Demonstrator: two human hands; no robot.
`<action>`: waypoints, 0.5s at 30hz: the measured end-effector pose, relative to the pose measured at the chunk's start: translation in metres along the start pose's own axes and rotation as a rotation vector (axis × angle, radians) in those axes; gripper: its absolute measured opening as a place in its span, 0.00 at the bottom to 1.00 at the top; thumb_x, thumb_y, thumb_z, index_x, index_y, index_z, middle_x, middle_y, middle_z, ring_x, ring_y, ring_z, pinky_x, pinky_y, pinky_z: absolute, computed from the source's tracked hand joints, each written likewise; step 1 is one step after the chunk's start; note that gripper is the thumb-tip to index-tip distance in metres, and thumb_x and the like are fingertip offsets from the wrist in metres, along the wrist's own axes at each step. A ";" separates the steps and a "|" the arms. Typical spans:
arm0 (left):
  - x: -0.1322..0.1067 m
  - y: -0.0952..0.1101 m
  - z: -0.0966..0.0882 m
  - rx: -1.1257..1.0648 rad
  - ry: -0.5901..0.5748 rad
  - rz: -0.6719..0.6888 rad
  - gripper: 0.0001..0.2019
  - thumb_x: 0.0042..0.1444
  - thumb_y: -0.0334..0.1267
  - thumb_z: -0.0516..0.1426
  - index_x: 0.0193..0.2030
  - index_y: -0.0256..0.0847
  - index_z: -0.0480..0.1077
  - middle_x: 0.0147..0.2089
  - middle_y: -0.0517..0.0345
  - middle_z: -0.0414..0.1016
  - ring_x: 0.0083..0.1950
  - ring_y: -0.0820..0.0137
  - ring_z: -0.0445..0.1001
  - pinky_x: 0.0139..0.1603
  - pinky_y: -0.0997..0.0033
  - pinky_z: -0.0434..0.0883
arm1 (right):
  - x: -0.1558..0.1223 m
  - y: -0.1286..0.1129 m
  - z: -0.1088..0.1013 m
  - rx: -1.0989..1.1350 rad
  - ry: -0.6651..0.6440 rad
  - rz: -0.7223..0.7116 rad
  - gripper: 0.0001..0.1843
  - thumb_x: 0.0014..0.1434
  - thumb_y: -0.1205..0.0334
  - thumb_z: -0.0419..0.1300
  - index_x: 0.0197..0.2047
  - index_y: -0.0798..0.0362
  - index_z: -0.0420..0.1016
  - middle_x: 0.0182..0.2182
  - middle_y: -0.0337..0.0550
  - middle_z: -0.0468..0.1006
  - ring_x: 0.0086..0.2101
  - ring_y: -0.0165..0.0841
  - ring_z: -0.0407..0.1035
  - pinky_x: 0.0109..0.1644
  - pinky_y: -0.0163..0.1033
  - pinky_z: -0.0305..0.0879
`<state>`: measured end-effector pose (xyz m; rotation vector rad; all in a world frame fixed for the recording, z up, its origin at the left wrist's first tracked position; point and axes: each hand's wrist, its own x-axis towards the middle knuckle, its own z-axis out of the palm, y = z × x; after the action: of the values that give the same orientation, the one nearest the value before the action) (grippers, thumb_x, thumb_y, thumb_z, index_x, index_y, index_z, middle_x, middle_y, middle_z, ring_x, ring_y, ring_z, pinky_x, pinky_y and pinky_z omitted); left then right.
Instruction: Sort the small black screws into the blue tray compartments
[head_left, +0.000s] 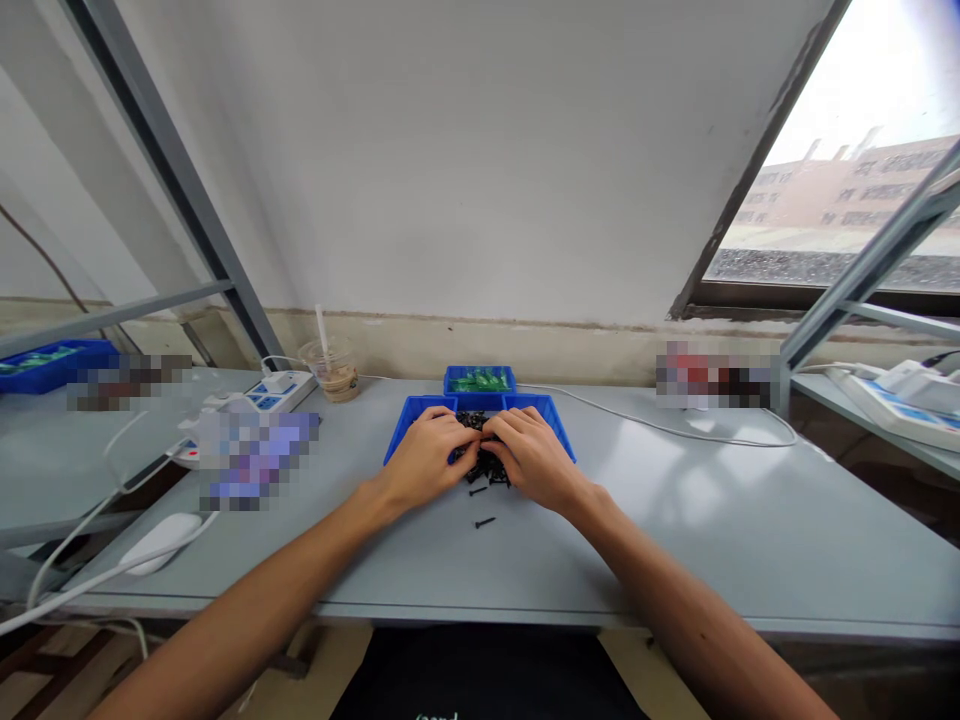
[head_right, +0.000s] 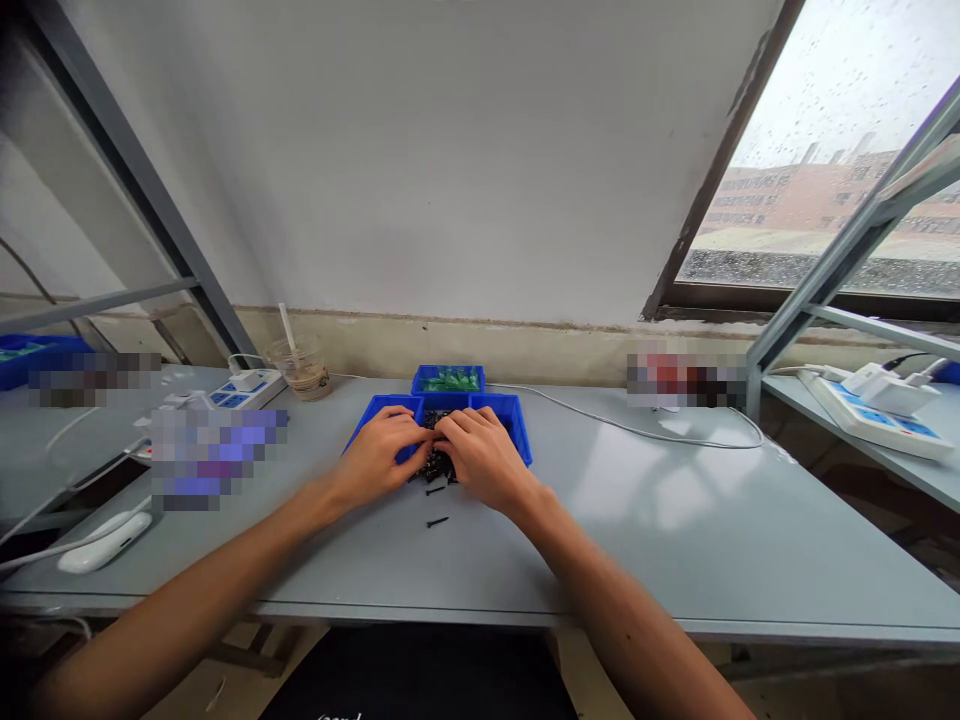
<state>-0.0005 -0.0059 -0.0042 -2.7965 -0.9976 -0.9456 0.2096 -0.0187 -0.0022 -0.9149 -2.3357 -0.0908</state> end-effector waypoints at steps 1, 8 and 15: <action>0.000 0.000 0.000 -0.002 0.000 0.000 0.11 0.68 0.36 0.53 0.41 0.43 0.78 0.36 0.58 0.80 0.39 0.67 0.76 0.58 0.57 0.66 | 0.000 0.000 0.000 -0.004 0.000 0.002 0.08 0.74 0.66 0.51 0.42 0.52 0.70 0.39 0.44 0.78 0.38 0.36 0.67 0.46 0.41 0.56; 0.000 0.001 -0.001 -0.020 -0.012 0.006 0.11 0.68 0.36 0.53 0.41 0.42 0.78 0.36 0.58 0.81 0.40 0.68 0.76 0.59 0.57 0.66 | 0.000 0.001 0.002 -0.049 -0.003 0.005 0.14 0.76 0.61 0.49 0.38 0.52 0.70 0.36 0.44 0.77 0.37 0.35 0.65 0.47 0.42 0.55; 0.000 -0.002 0.002 -0.014 0.025 0.035 0.11 0.68 0.36 0.54 0.42 0.43 0.78 0.38 0.58 0.82 0.40 0.68 0.77 0.59 0.57 0.67 | 0.000 0.001 0.001 -0.062 0.000 0.008 0.15 0.76 0.61 0.49 0.36 0.52 0.70 0.34 0.43 0.76 0.36 0.35 0.63 0.48 0.42 0.55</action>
<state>-0.0003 -0.0041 -0.0060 -2.7964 -0.9398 -0.9848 0.2096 -0.0175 -0.0030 -0.9544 -2.3406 -0.1605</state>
